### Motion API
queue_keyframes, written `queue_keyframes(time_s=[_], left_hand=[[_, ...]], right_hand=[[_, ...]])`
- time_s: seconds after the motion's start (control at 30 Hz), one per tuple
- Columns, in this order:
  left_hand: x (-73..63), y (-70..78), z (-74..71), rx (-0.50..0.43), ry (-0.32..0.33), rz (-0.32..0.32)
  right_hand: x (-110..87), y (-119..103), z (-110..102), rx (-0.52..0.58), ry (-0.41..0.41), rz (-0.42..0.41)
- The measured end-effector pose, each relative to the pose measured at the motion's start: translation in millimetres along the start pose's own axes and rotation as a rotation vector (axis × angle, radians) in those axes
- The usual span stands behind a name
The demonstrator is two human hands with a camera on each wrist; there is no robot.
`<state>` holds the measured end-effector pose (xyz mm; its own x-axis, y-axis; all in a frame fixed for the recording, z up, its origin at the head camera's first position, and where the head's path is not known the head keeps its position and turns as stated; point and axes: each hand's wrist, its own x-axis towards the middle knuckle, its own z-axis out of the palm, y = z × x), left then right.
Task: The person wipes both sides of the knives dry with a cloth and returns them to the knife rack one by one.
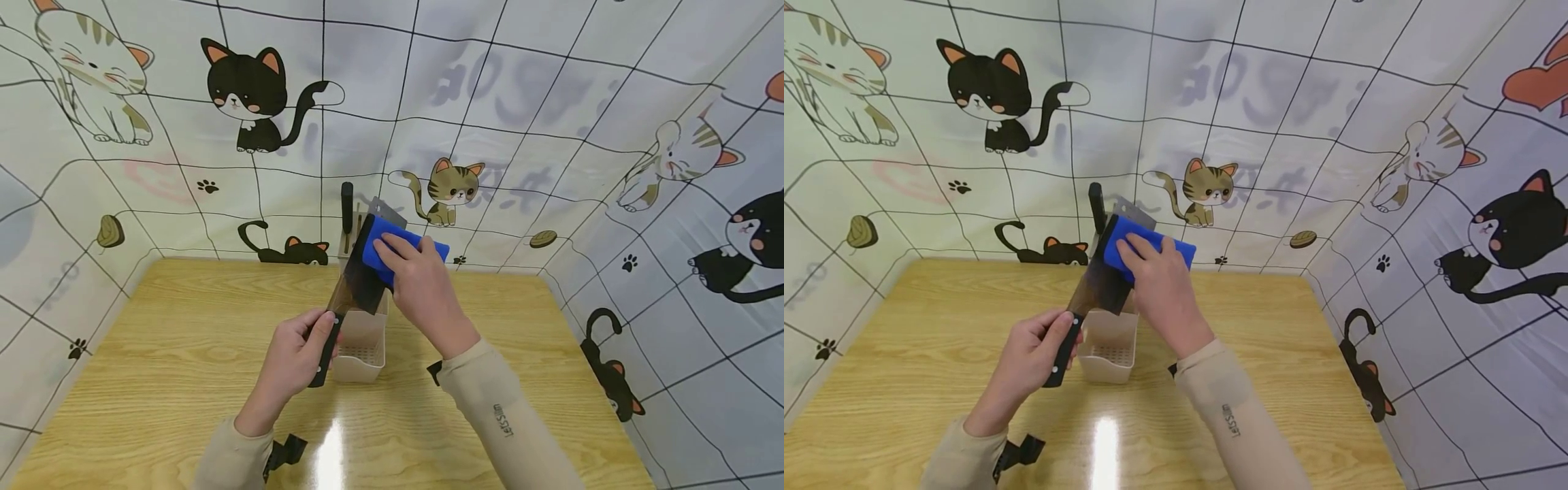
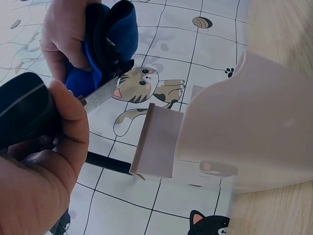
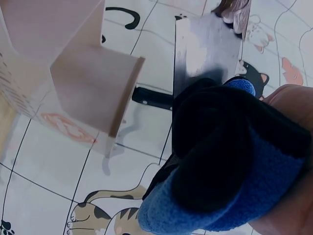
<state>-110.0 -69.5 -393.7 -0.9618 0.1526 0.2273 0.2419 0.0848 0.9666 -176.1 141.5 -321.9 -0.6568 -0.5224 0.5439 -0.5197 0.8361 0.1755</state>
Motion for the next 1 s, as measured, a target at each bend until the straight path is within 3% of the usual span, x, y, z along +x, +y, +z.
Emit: queue_keyframes(time_s=[0.6,0.77,1.0], left_hand=[[5.5,-1.2,3.3,0.005,-0.015,0.021],[7.7,-2.8,3.8,0.000,-0.020,0.017],[10.9,-2.7,2.8,0.004,-0.009,0.002]], right_hand=[[20.1,25.9,4.6,0.067,-0.023,0.107],[18.5,21.0,4.2,0.043,-0.075,0.091],[13.7,6.6,4.8,0.035,-0.064,0.032]])
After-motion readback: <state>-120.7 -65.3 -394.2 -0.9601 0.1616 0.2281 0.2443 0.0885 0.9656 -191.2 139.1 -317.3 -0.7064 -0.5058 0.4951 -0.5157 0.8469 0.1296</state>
